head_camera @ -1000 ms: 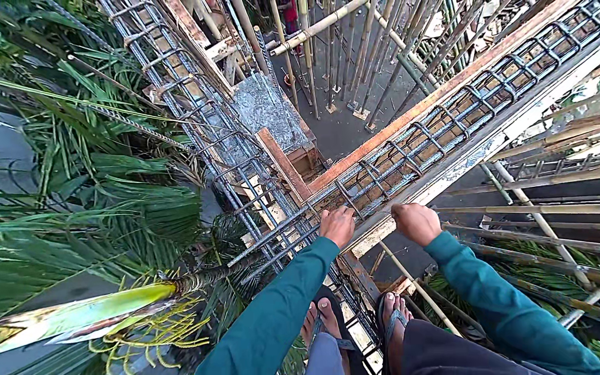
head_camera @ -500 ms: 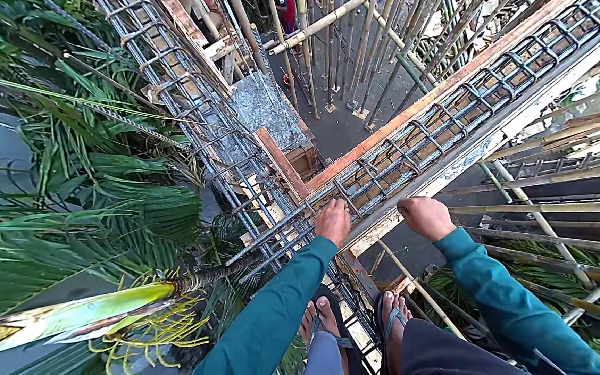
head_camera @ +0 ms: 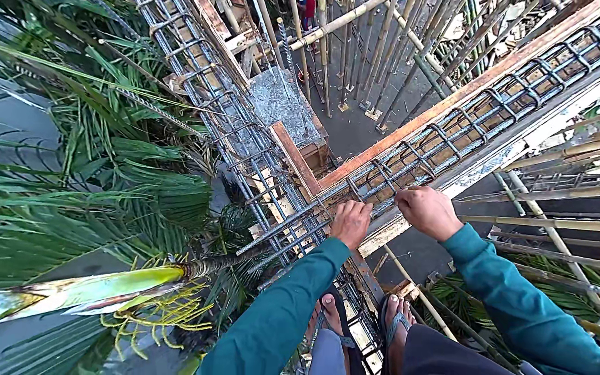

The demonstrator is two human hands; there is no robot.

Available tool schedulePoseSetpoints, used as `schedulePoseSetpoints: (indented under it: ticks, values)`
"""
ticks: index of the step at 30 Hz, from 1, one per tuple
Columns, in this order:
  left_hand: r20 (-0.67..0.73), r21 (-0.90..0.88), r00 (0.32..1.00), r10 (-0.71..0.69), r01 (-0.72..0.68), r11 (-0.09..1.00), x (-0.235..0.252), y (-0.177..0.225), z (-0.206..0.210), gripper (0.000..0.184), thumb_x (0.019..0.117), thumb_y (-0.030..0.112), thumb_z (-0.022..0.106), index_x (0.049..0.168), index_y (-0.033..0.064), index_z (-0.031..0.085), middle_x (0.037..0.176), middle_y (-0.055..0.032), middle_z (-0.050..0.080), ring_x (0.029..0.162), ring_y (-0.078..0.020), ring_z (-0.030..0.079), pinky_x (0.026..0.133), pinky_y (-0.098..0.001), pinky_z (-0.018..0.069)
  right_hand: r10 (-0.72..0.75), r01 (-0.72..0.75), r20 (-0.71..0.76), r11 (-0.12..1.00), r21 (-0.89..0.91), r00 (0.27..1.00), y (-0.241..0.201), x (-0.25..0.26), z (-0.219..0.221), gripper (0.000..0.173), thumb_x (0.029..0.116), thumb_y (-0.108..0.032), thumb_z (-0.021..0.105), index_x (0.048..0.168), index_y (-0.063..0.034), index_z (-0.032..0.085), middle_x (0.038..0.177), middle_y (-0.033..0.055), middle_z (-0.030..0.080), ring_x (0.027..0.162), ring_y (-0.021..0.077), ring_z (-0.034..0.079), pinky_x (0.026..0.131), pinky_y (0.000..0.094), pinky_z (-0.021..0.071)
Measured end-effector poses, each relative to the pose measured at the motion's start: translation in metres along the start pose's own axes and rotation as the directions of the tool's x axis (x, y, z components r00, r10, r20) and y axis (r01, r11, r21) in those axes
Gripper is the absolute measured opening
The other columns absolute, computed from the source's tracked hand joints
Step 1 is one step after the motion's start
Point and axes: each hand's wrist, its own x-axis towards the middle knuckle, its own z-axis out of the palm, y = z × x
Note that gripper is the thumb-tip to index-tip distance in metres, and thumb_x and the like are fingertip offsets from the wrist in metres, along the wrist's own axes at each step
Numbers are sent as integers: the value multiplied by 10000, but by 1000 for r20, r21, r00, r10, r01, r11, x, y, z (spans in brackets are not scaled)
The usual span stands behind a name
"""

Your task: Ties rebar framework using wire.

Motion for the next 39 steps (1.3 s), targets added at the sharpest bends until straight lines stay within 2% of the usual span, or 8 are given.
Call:
schedulePoseSetpoints:
  ticks: [5,9,16,20,25,31,36,39]
  values:
    - [280,-451,945,-169,285,846,11,-2,-17,348,1114,184,407,1216,0,683,1213,-197,680,1174,-328,646,1048,-533,489,104,-103,12,949,299,995,4,0,15,189,1039,-212,601,1003,-100,749,900,110,726,848,314,701,727,613,538]
    - [329,-485,876,-353,478,733,9,-2,-14,378,1124,229,373,1198,14,675,1144,-213,691,1117,-357,659,984,-589,498,153,-203,138,816,541,979,2,4,34,215,1059,-216,586,1064,-63,736,894,116,703,813,261,668,772,541,539]
    - [270,-300,904,-330,405,864,6,-9,-8,363,1103,275,449,1334,93,663,1334,-148,651,1290,-314,587,1108,-504,449,127,-147,99,964,220,987,5,13,31,239,1056,-253,568,1157,-190,775,1015,109,766,957,345,724,808,653,540]
    - [265,-310,891,-369,441,842,5,-7,-7,448,1085,240,488,1516,121,510,1476,-157,553,1332,-328,566,1100,-532,468,129,-126,-53,990,65,990,24,13,14,228,1038,-196,577,1154,-153,769,1073,164,749,945,424,718,734,699,534]
    - [283,-209,900,-332,396,894,1,0,-7,352,1076,211,474,1377,109,625,1380,-142,616,1269,-300,610,1060,-489,500,232,-234,-26,967,-103,972,16,13,6,207,1018,-178,576,1081,-131,767,1045,178,732,900,426,714,667,655,541]
    - [364,-195,888,-280,367,910,-4,-5,3,409,1088,249,419,1428,106,595,1427,-131,608,1369,-284,542,1146,-478,422,207,-207,-7,976,-71,978,15,4,-9,252,1047,-229,547,1112,-137,773,1077,170,745,983,417,714,759,669,545]
    - [176,-294,909,-379,416,861,-4,0,0,494,1074,291,478,1538,123,470,1521,-158,517,1372,-318,538,1124,-498,446,111,-95,120,986,-135,987,16,13,-14,274,1037,-234,535,1128,-134,773,1108,173,747,1027,417,713,808,671,544]
    - [99,-316,961,-257,276,908,-1,3,6,495,1082,338,476,1539,148,494,1517,-140,531,1414,-317,491,1176,-490,389,7,7,169,996,-86,986,7,17,-1,263,1027,-245,554,1120,-150,780,1111,146,751,1018,387,720,818,656,557]
